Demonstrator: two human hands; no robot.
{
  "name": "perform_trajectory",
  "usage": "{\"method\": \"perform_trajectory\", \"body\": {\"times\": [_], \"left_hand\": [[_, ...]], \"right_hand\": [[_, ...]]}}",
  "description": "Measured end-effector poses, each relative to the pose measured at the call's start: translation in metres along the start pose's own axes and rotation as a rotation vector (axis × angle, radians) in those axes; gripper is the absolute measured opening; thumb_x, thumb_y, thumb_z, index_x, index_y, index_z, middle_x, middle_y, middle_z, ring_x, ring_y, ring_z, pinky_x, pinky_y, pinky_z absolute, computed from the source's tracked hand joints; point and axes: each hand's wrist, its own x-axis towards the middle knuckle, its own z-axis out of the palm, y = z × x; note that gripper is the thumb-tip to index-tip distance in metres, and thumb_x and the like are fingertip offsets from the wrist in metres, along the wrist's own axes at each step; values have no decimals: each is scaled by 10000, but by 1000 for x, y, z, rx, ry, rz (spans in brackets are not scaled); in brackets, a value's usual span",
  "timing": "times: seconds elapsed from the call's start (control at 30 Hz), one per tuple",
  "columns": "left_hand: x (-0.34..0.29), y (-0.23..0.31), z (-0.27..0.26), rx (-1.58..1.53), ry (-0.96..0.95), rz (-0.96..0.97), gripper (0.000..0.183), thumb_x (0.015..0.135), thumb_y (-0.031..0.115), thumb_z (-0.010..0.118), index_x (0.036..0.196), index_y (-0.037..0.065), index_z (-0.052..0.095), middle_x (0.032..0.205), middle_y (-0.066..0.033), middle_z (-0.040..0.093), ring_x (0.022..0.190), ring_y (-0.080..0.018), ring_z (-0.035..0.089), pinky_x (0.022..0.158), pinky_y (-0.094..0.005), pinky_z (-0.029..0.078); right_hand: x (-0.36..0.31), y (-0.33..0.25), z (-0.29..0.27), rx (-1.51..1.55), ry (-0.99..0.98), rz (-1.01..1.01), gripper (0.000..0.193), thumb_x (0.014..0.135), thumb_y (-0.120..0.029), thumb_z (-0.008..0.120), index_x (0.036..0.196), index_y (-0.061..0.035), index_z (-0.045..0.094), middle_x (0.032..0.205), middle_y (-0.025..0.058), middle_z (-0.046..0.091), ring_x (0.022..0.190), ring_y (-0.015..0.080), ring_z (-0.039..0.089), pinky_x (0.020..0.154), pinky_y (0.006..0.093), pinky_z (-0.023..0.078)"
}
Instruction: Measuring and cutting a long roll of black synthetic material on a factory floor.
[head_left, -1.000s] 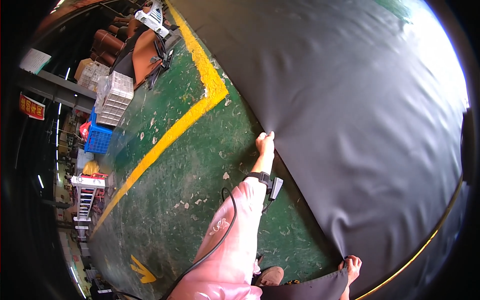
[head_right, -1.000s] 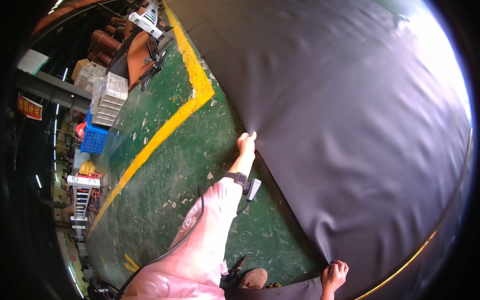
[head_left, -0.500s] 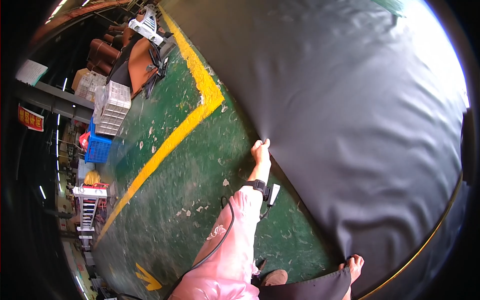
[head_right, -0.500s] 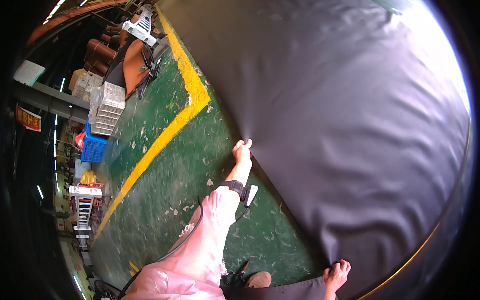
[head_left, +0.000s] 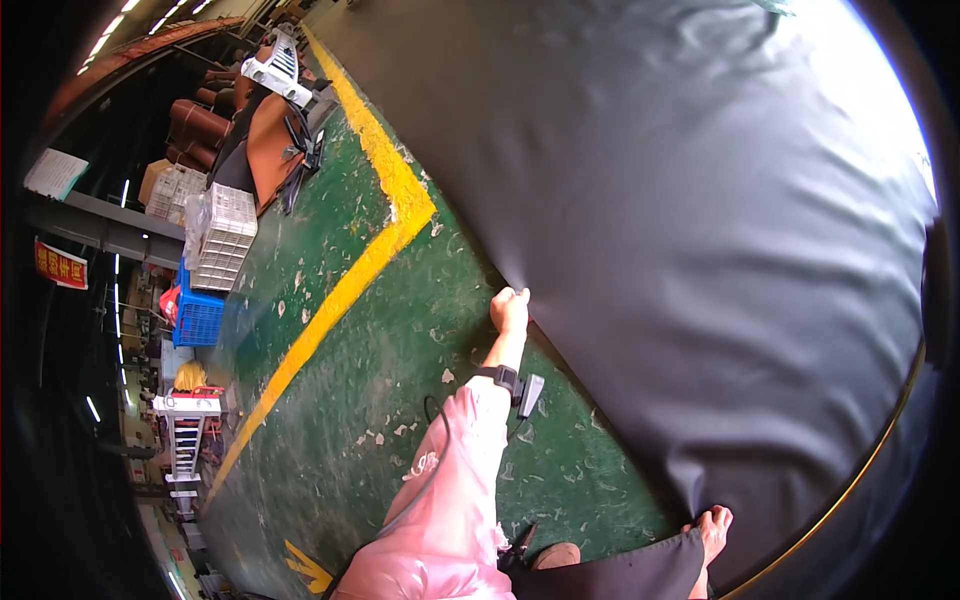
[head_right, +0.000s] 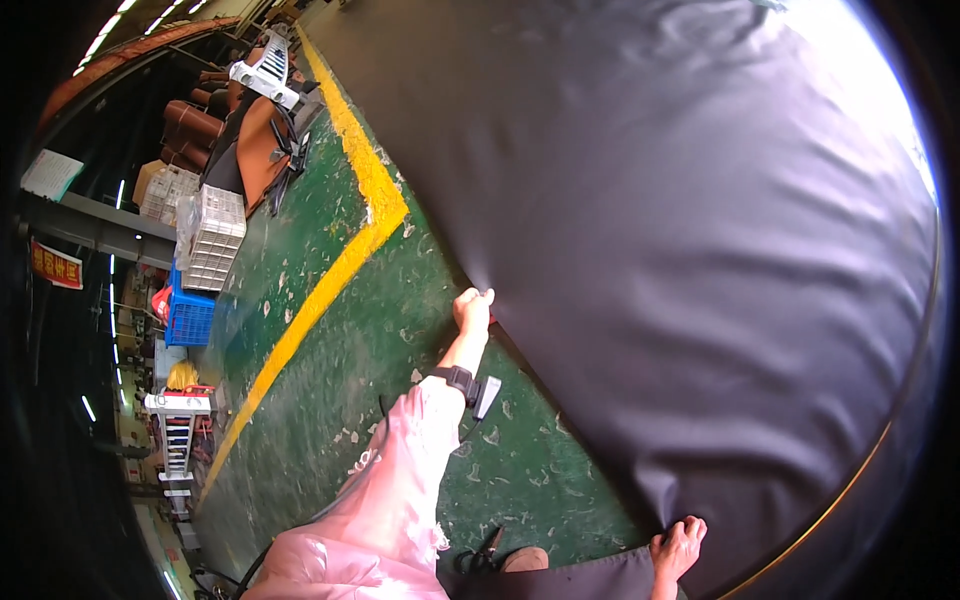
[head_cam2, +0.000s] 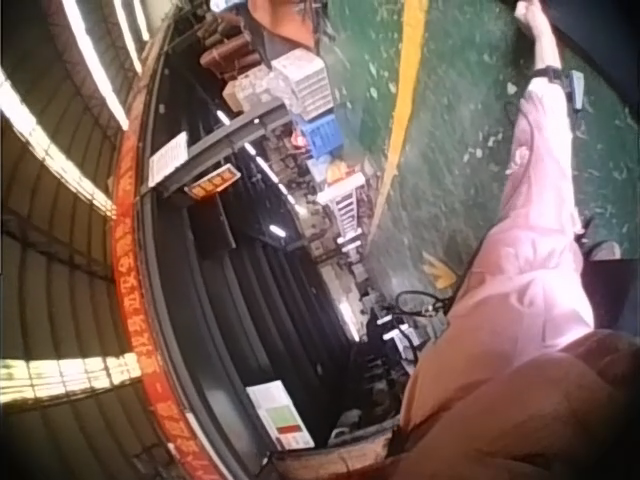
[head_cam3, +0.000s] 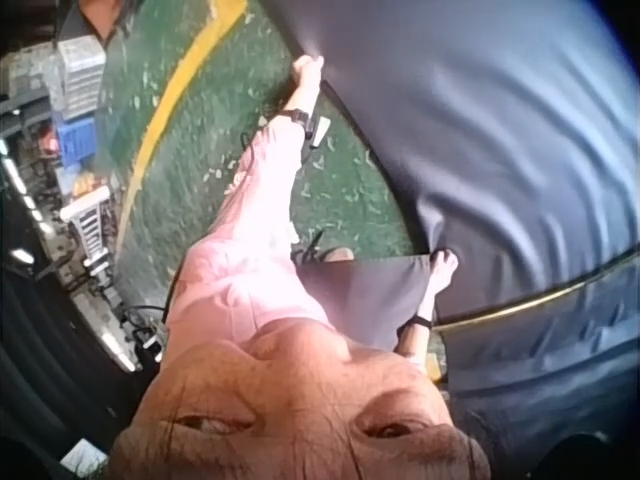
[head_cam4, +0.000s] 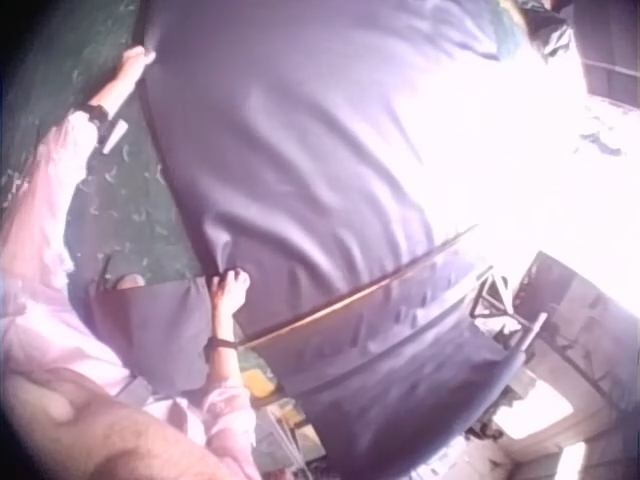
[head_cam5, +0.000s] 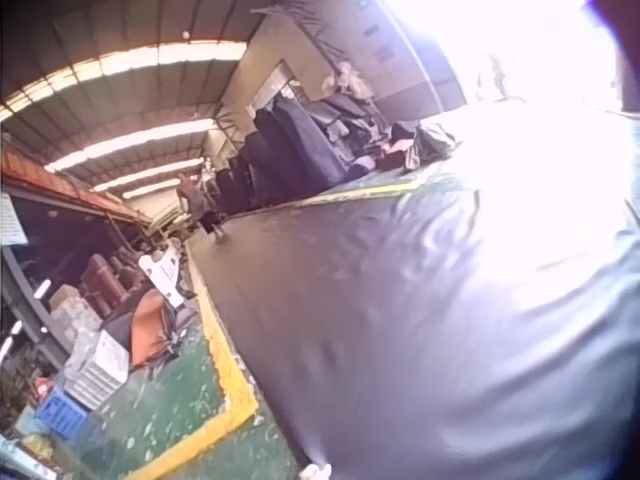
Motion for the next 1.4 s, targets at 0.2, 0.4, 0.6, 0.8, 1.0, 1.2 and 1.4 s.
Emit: {"method": "perform_trajectory", "body": {"times": [0.2,0.4,0.6,0.8,1.0,1.2,1.4], "left_hand": [[6,7,5,-10,-196,-229,315,703,189,733,551,41,501,518,-47,487,444,-170,524,384,-345,505],[14,16,-14,135,-270,-293,314,766,219,720,652,3,523,573,-95,556,422,-219,587,341,-325,494],[-1,52,-7,712,-222,-60,293,779,281,695,815,19,568,711,-125,651,591,-227,666,480,-365,525],[-98,73,30,963,-349,1073,796,726,290,715,1385,127,299,1357,-155,355,1302,-321,282,1018,-502,281],[-254,34,53,1085,-807,1235,673,817,396,593,1404,214,318,1500,-146,121,1386,-338,81,1060,-593,125],[-265,84,59,1129,-970,1265,438,766,285,626,1179,151,568,1307,-149,473,1194,-304,461,943,-450,417],[-526,93,100,930,-1844,1215,430,873,381,509,1218,124,525,1156,-113,591,1062,-285,560,886,-401,461]], "right_hand": [[-3,3,1,-148,48,-52,258,491,-63,637,696,4,496,936,186,493,1009,379,470,824,431,439],[-10,-12,-14,-93,18,-74,280,466,-125,686,696,-28,560,986,137,497,1062,340,457,843,431,426],[-24,-10,-10,-133,50,-64,249,490,-167,683,697,-51,609,1040,103,510,1081,294,454,874,419,393],[-30,-2,-32,-40,74,-165,259,616,-170,643,834,-57,561,1112,128,517,1089,280,465,873,409,393],[-10,72,-108,-36,-197,-295,39,639,-122,576,660,-93,592,665,111,600,693,308,593,600,411,505],[1,227,-165,27,349,554,467,787,-347,617,1161,-87,514,1077,128,590,1029,289,554,858,394,472],[15,285,-128,333,371,788,675,812,-544,556,1322,-137,385,1194,144,523,1139,303,494,913,432,434]]}}
